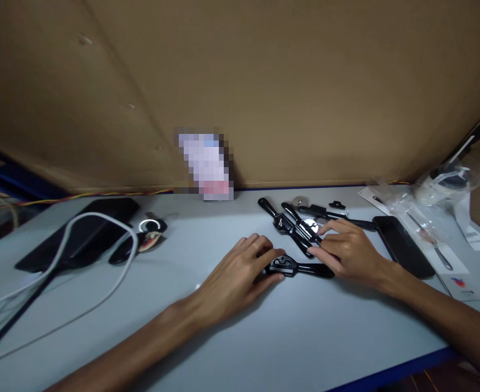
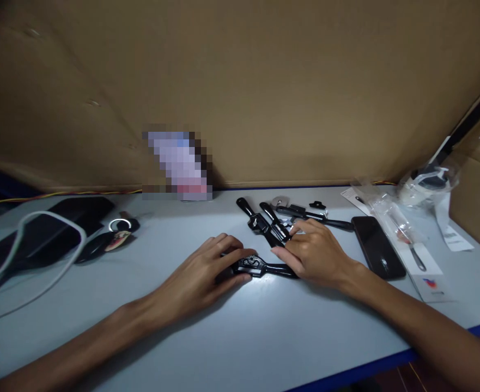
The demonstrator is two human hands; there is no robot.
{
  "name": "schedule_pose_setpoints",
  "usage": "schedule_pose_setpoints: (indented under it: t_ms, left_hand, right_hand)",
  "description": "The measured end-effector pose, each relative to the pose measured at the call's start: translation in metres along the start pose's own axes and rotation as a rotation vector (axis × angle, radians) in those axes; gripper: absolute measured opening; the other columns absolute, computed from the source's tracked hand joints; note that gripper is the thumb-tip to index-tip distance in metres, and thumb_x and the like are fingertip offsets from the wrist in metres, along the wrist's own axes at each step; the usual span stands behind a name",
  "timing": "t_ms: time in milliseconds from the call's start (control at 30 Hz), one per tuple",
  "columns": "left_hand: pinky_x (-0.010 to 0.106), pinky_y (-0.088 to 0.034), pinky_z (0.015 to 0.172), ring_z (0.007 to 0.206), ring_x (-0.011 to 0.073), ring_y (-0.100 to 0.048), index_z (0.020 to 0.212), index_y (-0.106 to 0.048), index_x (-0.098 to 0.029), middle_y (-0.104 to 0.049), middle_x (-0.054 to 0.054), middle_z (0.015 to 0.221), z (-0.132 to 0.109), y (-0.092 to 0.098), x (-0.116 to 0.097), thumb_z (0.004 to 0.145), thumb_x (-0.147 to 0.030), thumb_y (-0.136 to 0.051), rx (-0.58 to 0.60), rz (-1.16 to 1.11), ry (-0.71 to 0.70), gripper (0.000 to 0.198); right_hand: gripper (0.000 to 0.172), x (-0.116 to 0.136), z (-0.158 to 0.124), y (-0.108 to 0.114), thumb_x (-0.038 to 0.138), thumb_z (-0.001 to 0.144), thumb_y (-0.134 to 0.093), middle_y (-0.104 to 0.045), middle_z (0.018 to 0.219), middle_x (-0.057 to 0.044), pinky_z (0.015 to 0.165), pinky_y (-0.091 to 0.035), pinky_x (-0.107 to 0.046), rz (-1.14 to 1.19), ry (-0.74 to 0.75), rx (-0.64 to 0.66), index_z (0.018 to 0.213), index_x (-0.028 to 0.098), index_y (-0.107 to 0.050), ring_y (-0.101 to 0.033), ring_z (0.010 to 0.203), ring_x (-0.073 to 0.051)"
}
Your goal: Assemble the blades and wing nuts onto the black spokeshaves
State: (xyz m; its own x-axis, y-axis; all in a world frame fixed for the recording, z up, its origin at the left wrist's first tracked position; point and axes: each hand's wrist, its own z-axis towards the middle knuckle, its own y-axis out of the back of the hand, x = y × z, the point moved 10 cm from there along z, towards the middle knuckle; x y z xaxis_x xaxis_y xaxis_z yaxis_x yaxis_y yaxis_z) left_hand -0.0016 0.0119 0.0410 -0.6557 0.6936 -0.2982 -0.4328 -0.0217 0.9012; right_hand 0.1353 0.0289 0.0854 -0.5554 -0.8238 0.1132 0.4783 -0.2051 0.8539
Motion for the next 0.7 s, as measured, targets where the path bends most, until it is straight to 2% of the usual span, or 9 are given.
schedule_pose_setpoints:
  t_ms: [67, 167, 233, 267, 367, 467, 567, 700]
  left_hand:
    - [0.046, -0.051, 0.083, 0.095, 0.0275, -0.057, 0.123, -0.064, -0.019, -0.063, 0.009, 0.107, 0.0, 0.0, 0.001, 0.101, -0.028, -0.059, -0.003, -0.008, 0.011, 0.024]
    - [0.05, -0.054, 0.088, 0.105, 0.0301, -0.059, 0.123, -0.065, -0.022, -0.065, 0.011, 0.116, -0.001, 0.004, 0.001, 0.099, -0.029, -0.061, -0.044, -0.005, 0.025, 0.025]
    - [0.055, -0.052, 0.097, 0.123, 0.0344, -0.056, 0.134, -0.06, -0.023, -0.059, 0.015, 0.138, -0.001, 0.008, 0.001, 0.099, -0.028, -0.061, -0.086, 0.024, 0.023, 0.036]
    - [0.057, -0.05, 0.103, 0.133, 0.0366, -0.051, 0.142, -0.055, -0.022, -0.051, 0.016, 0.15, -0.002, 0.008, 0.001, 0.099, -0.029, -0.061, -0.092, 0.044, 0.018, 0.044]
    - [0.063, -0.037, 0.117, 0.151, 0.0378, -0.034, 0.159, -0.034, -0.021, -0.033, 0.018, 0.166, -0.003, -0.001, 0.002, 0.101, -0.033, -0.058, -0.032, 0.109, 0.001, 0.064]
    - [0.064, -0.031, 0.121, 0.154, 0.0354, -0.031, 0.16, -0.034, -0.022, -0.037, 0.016, 0.165, -0.004, -0.009, 0.005, 0.103, -0.039, -0.054, 0.011, 0.141, 0.008, 0.063]
    - [0.063, -0.036, 0.12, 0.152, 0.0356, -0.036, 0.154, -0.044, -0.021, -0.041, 0.016, 0.163, -0.006, -0.008, 0.007, 0.103, -0.04, -0.055, -0.016, 0.124, 0.022, 0.056]
    - [0.063, -0.043, 0.115, 0.147, 0.0371, -0.043, 0.147, -0.053, -0.021, -0.047, 0.016, 0.159, -0.007, -0.004, 0.008, 0.101, -0.039, -0.06, -0.054, 0.092, 0.037, 0.05]
  right_hand:
    - [0.046, -0.01, 0.001, 0.006, 0.03, 0.106, -0.051, -0.067, 0.063, -0.003, 0.071, -0.05, -0.035, 0.013, -0.047, -0.051, 0.064, 0.02, -0.067, -0.062, 0.071, -0.019]
    - [0.039, -0.027, 0.001, 0.011, 0.025, 0.104, -0.05, -0.064, 0.065, -0.002, 0.066, -0.046, -0.033, 0.032, -0.146, -0.11, 0.068, 0.02, -0.063, -0.057, 0.066, -0.018]
    - [0.032, -0.037, -0.001, 0.015, 0.025, 0.104, -0.049, -0.064, 0.071, -0.004, 0.066, -0.047, -0.034, 0.026, -0.211, -0.153, 0.076, 0.02, -0.064, -0.058, 0.069, -0.019]
    - [0.027, -0.04, -0.001, 0.016, 0.024, 0.103, -0.048, -0.066, 0.077, -0.005, 0.068, -0.048, -0.035, 0.022, -0.234, -0.171, 0.082, 0.019, -0.064, -0.06, 0.073, -0.02]
    - [0.016, -0.046, -0.003, 0.021, 0.019, 0.102, -0.047, -0.069, 0.099, -0.01, 0.082, -0.053, -0.042, 0.027, -0.275, -0.222, 0.107, 0.019, -0.062, -0.064, 0.093, -0.025]
    - [0.029, -0.049, -0.005, 0.023, 0.016, 0.1, -0.049, -0.067, 0.12, -0.013, 0.096, -0.052, -0.05, 0.028, -0.3, -0.254, 0.128, 0.02, -0.055, -0.061, 0.112, -0.029]
    - [0.042, -0.05, -0.006, 0.02, 0.016, 0.1, -0.047, -0.062, 0.134, -0.014, 0.103, -0.049, -0.056, 0.041, -0.323, -0.252, 0.142, 0.022, -0.047, -0.057, 0.123, -0.031]
    - [0.049, -0.05, -0.007, 0.011, 0.016, 0.1, -0.045, -0.059, 0.14, -0.013, 0.106, -0.047, -0.059, 0.089, -0.351, -0.211, 0.148, 0.024, -0.041, -0.054, 0.13, -0.032]
